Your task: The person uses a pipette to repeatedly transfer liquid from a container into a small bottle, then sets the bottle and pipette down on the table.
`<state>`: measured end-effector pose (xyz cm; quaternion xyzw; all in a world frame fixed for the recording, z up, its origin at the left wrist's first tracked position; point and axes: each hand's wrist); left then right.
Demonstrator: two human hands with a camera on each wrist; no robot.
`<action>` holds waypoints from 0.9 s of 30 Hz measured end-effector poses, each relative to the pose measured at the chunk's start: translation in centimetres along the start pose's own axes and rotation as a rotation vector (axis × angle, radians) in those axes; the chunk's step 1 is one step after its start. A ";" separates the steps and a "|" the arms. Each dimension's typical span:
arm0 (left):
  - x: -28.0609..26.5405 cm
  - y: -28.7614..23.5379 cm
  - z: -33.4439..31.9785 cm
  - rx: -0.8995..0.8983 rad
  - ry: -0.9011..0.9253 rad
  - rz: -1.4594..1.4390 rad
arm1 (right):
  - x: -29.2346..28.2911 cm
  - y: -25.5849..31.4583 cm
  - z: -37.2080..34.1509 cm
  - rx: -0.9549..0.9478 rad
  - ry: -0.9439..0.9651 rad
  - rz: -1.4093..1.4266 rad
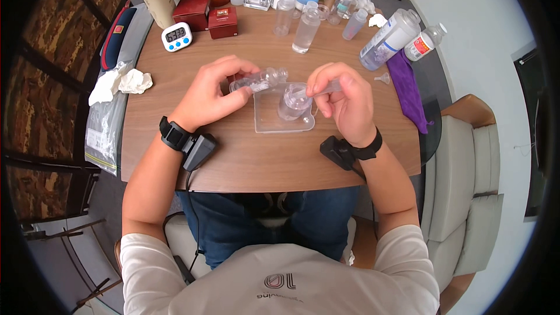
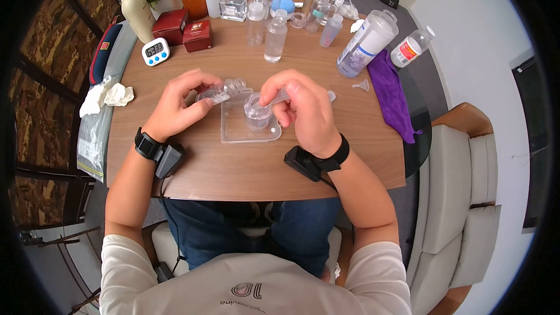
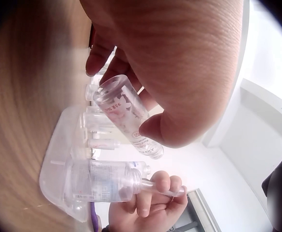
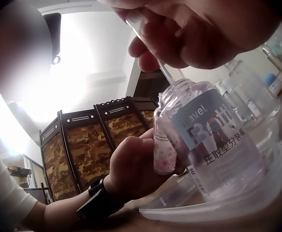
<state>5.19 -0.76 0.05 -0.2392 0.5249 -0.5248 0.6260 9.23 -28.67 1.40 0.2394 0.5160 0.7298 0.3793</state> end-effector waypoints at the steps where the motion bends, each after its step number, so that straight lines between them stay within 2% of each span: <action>1: 0.0 0.0 0.0 0.005 -0.003 0.001 | -0.1 -0.2 -0.1 -0.027 -0.024 0.024; 6: 0.0 0.3 0.2 0.002 0.021 0.012 | -2.0 0.4 0.2 -0.123 -0.098 0.183; 8: 0.1 0.3 -0.1 -0.008 0.028 0.014 | -3.5 1.1 0.4 -0.163 -0.146 0.405; 12: 0.3 0.0 0.2 -0.013 0.049 0.008 | -5.5 1.9 0.8 -0.253 -0.217 0.580; 15: 0.4 -0.1 0.1 0.001 0.049 0.011 | -4.7 1.5 1.0 -0.172 -0.282 0.577; 16: 0.3 -0.1 0.3 0.012 0.053 0.019 | -4.9 0.8 1.0 -0.174 -0.201 0.690; 23: 0.3 -0.2 0.2 0.031 0.056 0.022 | -3.5 0.1 1.0 -0.207 -0.207 0.503; 27: 0.3 -0.1 0.3 0.043 0.055 0.017 | -3.5 0.3 1.0 -0.181 -0.205 0.540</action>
Point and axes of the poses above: each hand's wrist, its own z-axis towards the middle knuckle, its own x-axis out of the palm, y = z × x, and after that the axes turned 7 degrees about -z, right-handed
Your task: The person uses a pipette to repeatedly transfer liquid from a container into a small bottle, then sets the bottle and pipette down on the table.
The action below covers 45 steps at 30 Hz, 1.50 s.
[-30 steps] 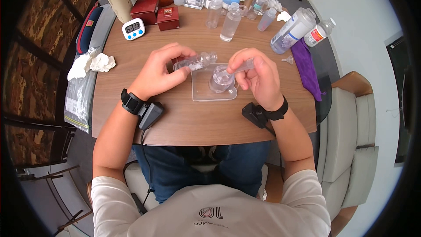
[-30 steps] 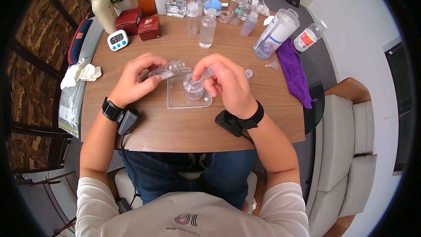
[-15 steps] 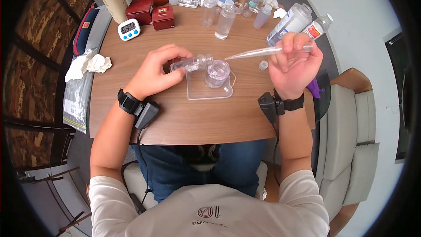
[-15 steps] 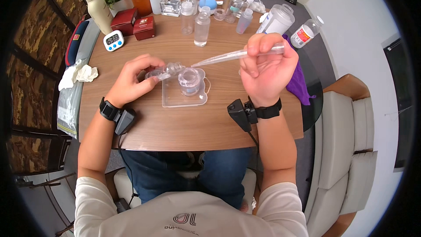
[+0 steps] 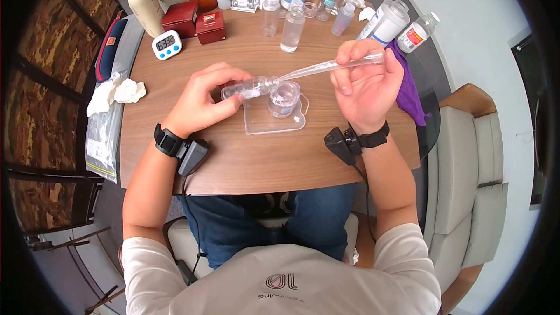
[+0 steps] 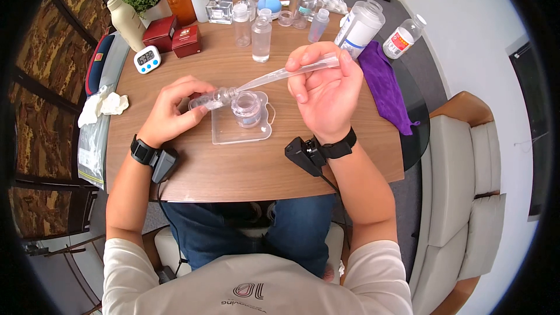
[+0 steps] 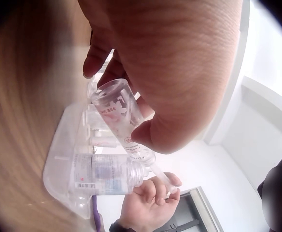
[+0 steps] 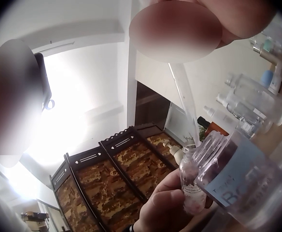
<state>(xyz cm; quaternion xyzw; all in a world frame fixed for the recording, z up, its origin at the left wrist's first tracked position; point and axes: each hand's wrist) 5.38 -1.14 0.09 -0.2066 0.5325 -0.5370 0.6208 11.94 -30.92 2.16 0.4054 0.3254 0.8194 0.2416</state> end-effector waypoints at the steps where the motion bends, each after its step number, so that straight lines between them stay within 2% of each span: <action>1: 0.0 0.0 -0.1 0.000 -0.003 0.009 | 0.0 0.0 0.0 0.000 0.006 0.000; 8: 0.0 -0.2 -0.2 -0.049 -0.002 -0.008 | -0.1 -0.1 0.0 -0.020 0.033 -0.016; 11: -0.1 -0.1 0.0 0.000 -0.002 0.008 | 0.2 0.1 -0.1 -0.013 0.008 -0.023; 21: -0.2 0.1 -0.3 -0.016 -0.036 -0.009 | 0.3 0.1 -0.4 0.006 -0.053 -0.011; 23: -0.2 0.0 -0.2 -0.002 -0.047 -0.008 | 0.1 0.5 -0.3 -0.043 -0.057 0.019; 25: -0.2 -0.3 -0.3 -0.079 -0.068 -0.009 | -0.4 0.8 -0.2 -0.072 -0.016 0.035; 27: 0.1 0.7 -0.3 -0.071 -0.106 -0.071 | -0.5 0.7 -0.2 -0.082 0.024 0.053; 30: 0.2 1.0 -0.3 -0.059 -0.139 -0.113 | 0.2 0.6 -0.7 -0.103 0.059 -0.100; 32: 0.2 1.3 -0.3 -0.034 -0.141 -0.136 | 1.0 0.2 -1.0 -0.075 0.107 -0.359; 34: -0.1 1.2 -0.3 -0.067 -0.109 -0.123 | 1.6 -0.4 -1.2 -0.018 0.136 -0.368; 36: -0.2 0.9 -0.4 -0.098 -0.075 -0.109 | 2.7 -0.9 -1.4 0.077 0.174 -0.562; 41: -0.2 0.9 -0.4 -0.070 -0.085 -0.038 | 2.5 -1.6 -1.3 0.178 0.228 -0.575; 45: -0.1 1.4 -0.4 -0.003 -0.130 -0.029 | 2.2 -1.7 -0.9 0.172 0.239 -0.543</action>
Point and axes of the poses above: each hand's wrist, its own z-axis towards the middle knuckle, its own x-axis out of the palm, y = z × x, and after that the axes turned 7 degrees about -z, right-handed
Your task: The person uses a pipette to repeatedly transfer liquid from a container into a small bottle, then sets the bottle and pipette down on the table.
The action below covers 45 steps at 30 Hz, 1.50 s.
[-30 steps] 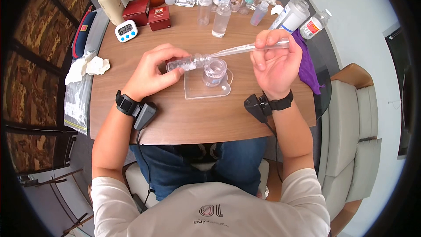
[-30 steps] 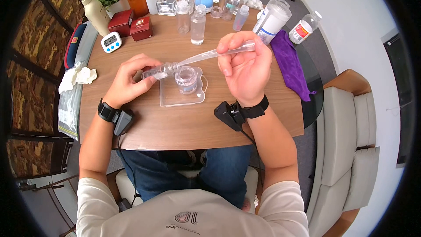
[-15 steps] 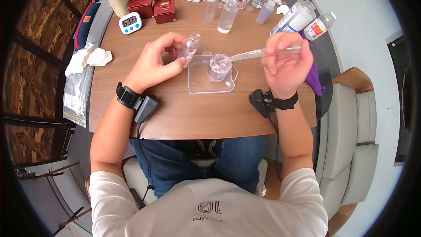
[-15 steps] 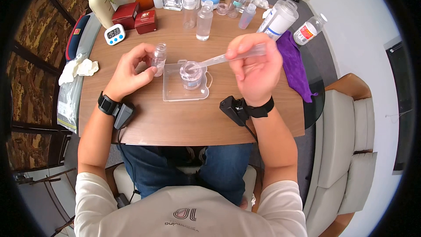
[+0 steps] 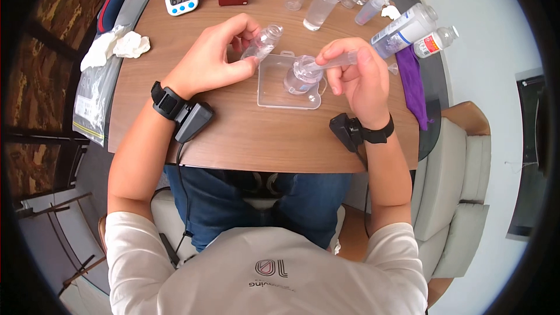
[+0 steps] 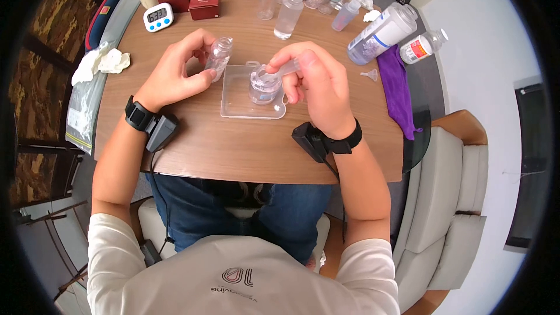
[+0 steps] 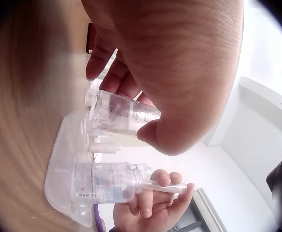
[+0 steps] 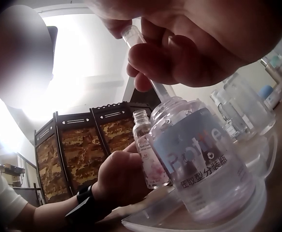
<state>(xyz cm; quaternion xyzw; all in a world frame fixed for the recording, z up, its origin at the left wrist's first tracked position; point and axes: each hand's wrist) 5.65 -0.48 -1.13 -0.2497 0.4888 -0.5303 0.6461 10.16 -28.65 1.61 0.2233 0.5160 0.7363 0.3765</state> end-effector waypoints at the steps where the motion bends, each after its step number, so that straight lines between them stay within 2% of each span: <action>1: 0.0 0.2 0.0 -0.006 -0.010 -0.005 | 0.1 -0.1 -0.1 0.002 -0.014 0.025; 7: -0.4 -0.2 -0.1 -0.047 0.037 0.033 | -0.3 -0.6 -0.1 -0.040 0.006 0.013; 11: -0.1 0.1 -0.2 -0.017 0.006 0.014 | -0.4 -1.1 -0.2 -0.034 0.007 0.063; 20: 0.0 0.5 0.0 0.119 0.076 0.052 | -0.2 -0.8 -0.2 -0.076 -0.012 0.029; 38: 0.4 0.6 -0.1 0.145 0.083 0.076 | -0.1 -0.2 -0.4 0.005 -0.030 0.039; 41: 0.1 0.6 -0.1 0.158 0.060 0.071 | -1.0 0.7 -0.5 -0.067 -0.073 0.084; 45: 0.2 0.8 -0.1 0.161 0.067 0.075 | -3.4 2.1 -0.4 -0.157 -0.149 0.305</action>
Point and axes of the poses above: each hand's wrist, its own z-axis towards the middle knuckle, its own x-axis out of the palm, y = z × x, and after that the axes turned 7 degrees about -z, right-handed
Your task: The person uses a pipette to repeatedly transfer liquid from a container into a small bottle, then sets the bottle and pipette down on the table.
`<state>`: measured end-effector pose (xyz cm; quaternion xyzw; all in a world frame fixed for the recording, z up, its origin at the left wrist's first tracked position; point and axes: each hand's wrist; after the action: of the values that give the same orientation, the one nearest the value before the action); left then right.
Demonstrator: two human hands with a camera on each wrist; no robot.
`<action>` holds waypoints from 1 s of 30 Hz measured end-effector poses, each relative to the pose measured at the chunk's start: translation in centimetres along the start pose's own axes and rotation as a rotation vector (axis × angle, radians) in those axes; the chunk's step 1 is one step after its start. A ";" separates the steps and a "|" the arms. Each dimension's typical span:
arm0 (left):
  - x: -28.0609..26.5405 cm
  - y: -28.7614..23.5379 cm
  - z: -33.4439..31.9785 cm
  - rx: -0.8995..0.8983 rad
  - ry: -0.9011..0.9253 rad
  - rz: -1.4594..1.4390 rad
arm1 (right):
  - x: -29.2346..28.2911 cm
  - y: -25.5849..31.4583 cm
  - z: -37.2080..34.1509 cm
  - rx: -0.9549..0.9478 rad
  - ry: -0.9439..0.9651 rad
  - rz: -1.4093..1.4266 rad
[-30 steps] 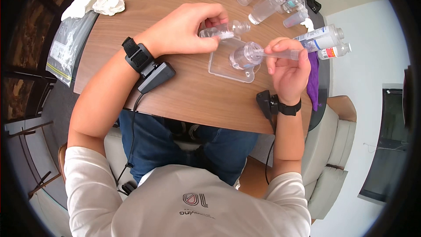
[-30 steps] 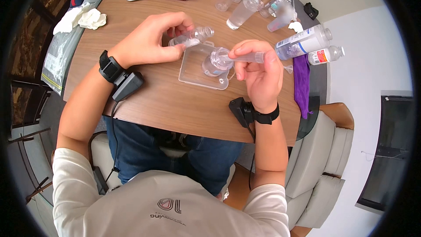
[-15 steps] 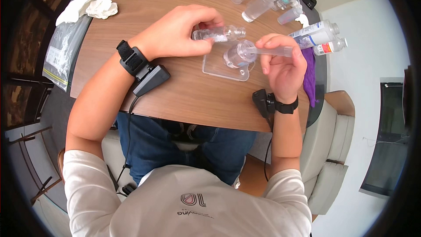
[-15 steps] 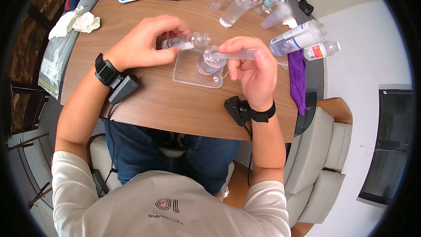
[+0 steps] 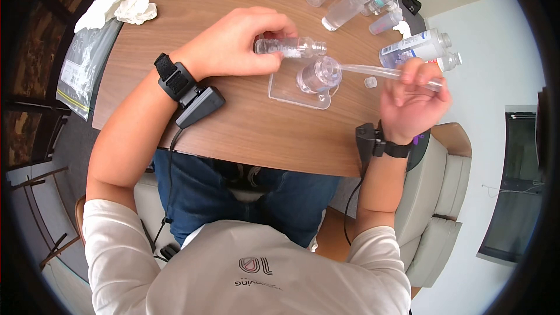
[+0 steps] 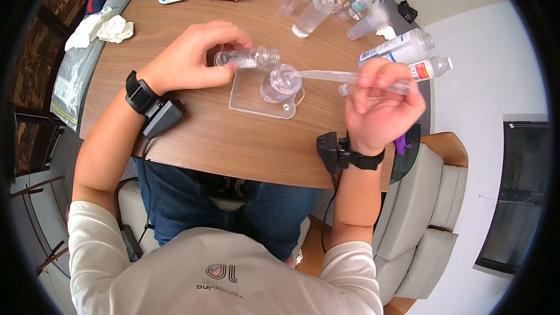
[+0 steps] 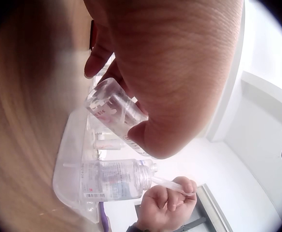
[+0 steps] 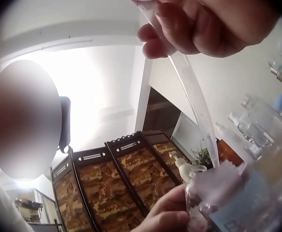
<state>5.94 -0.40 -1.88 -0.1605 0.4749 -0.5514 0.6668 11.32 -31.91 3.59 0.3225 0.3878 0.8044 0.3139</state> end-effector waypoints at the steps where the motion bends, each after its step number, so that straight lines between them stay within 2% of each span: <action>1: 0.1 0.1 0.0 0.012 -0.002 -0.008 | -0.4 0.2 0.1 -0.028 -0.013 0.068; 8: 0.3 -0.4 0.0 -0.003 0.024 -0.012 | -0.5 -0.2 0.2 -0.014 -0.107 0.215; 9: 0.2 -0.5 0.0 0.010 0.026 -0.010 | -0.7 -0.6 0.1 -0.007 -0.060 0.243; 30: 0.0 -0.6 -0.1 -0.013 0.036 -0.030 | 0.0 -1.4 -0.1 0.007 -0.046 0.167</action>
<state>5.52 -0.62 -1.49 -0.1620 0.4879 -0.5609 0.6489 11.60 -31.27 2.34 0.3731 0.3550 0.8189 0.2533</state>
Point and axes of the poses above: each hand's wrist, its own z-axis towards the middle knuckle, its own x-axis out of the palm, y = z × x, and after that the axes turned 7 degrees about -z, right-handed
